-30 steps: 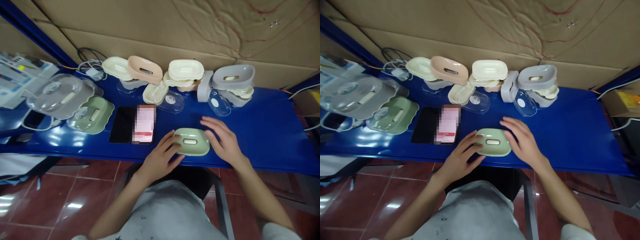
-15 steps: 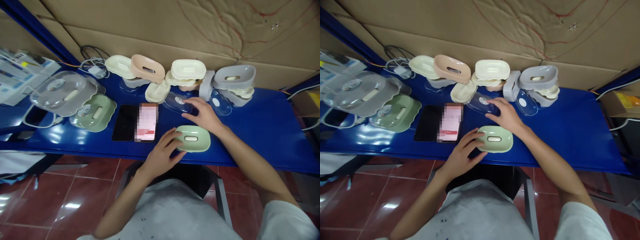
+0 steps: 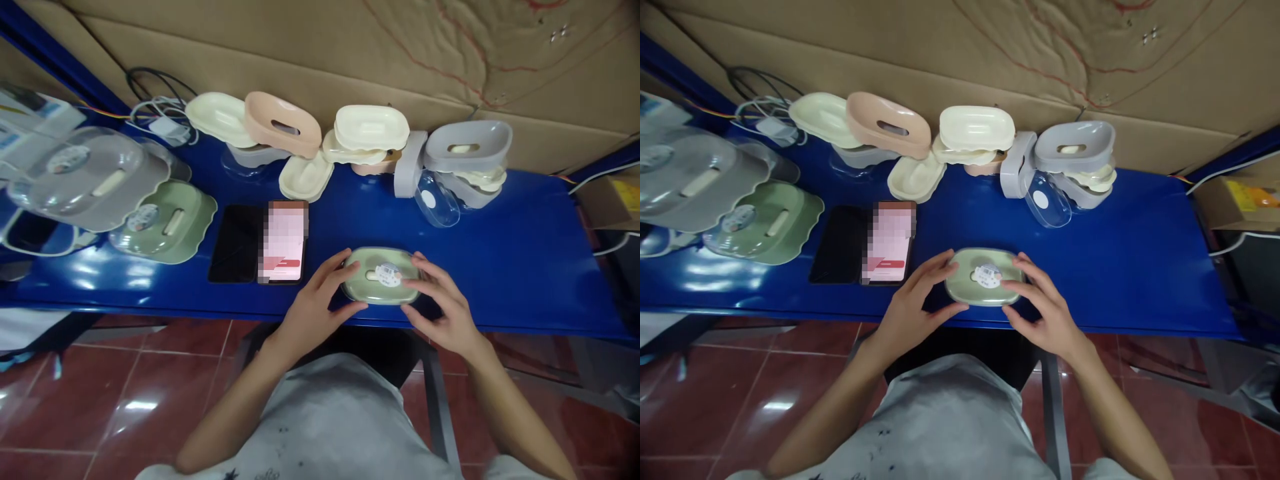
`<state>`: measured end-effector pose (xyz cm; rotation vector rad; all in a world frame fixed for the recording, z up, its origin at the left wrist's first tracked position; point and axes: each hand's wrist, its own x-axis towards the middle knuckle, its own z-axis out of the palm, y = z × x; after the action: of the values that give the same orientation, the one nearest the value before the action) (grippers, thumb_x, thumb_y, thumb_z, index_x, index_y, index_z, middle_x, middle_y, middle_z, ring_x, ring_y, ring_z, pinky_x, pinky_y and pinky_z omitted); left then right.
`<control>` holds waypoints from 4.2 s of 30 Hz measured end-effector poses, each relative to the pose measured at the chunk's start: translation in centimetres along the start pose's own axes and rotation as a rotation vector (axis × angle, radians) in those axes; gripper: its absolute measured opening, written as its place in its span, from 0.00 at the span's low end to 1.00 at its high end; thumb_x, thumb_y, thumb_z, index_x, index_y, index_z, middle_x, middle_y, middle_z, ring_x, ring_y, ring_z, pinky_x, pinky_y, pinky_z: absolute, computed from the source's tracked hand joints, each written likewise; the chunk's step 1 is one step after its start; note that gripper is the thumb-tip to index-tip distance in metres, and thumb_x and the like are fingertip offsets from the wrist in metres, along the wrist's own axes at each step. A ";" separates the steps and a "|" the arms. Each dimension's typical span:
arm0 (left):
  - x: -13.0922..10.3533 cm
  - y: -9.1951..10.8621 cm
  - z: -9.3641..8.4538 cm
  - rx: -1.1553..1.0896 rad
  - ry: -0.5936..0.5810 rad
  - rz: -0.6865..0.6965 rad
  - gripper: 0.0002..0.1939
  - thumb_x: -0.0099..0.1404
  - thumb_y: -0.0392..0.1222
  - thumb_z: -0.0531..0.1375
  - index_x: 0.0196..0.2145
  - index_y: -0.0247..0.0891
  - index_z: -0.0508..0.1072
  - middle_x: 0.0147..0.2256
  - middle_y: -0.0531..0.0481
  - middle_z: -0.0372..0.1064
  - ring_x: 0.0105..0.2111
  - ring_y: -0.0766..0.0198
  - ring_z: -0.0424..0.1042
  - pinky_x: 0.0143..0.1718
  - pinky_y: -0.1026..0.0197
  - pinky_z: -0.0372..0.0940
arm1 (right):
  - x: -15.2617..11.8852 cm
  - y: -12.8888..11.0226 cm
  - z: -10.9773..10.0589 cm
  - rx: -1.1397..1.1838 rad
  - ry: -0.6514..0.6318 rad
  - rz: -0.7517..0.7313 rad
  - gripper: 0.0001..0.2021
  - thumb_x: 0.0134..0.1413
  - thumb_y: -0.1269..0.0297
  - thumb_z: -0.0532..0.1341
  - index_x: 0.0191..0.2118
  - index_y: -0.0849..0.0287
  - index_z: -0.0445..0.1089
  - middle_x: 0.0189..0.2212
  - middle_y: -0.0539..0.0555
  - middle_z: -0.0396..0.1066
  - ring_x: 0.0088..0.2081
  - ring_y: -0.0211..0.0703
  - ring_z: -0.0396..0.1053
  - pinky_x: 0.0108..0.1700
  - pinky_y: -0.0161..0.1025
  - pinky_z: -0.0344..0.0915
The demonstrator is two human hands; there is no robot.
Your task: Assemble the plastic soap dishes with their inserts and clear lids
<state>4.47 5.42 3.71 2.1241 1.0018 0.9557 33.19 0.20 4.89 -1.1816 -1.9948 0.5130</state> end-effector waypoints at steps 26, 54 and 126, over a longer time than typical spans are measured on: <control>10.0 -0.6 -7.3 0.628 -0.071 -0.002 0.14 0.79 0.44 0.58 0.55 0.38 0.78 0.52 0.39 0.80 0.54 0.44 0.80 0.59 0.40 0.72 | -8.0 6.7 -8.8 -0.781 0.586 0.406 0.34 0.58 0.47 0.73 0.69 0.35 0.70 0.63 0.66 0.71 0.67 0.76 0.67 0.66 0.69 0.68; 13.6 -2.0 -9.1 0.230 -0.524 0.168 0.11 0.74 0.40 0.60 0.49 0.43 0.81 0.49 0.50 0.80 0.46 0.59 0.81 0.51 0.58 0.72 | 10.5 2.0 3.1 -0.483 -0.126 -0.178 0.13 0.75 0.60 0.60 0.60 0.53 0.72 0.56 0.59 0.79 0.57 0.54 0.76 0.60 0.55 0.62; 10.5 -3.1 -4.8 0.474 -0.387 0.624 0.04 0.76 0.41 0.65 0.45 0.39 0.77 0.54 0.42 0.74 0.55 0.50 0.73 0.57 0.49 0.68 | 10.4 2.1 -6.3 0.299 0.629 0.405 0.04 0.54 0.64 0.63 0.34 0.55 0.75 0.19 0.45 0.62 0.20 0.39 0.60 0.22 0.38 0.56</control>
<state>4.28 16.66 7.81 2.9689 0.3861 0.5480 36.20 10.12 11.69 -1.3505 -1.1130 0.5309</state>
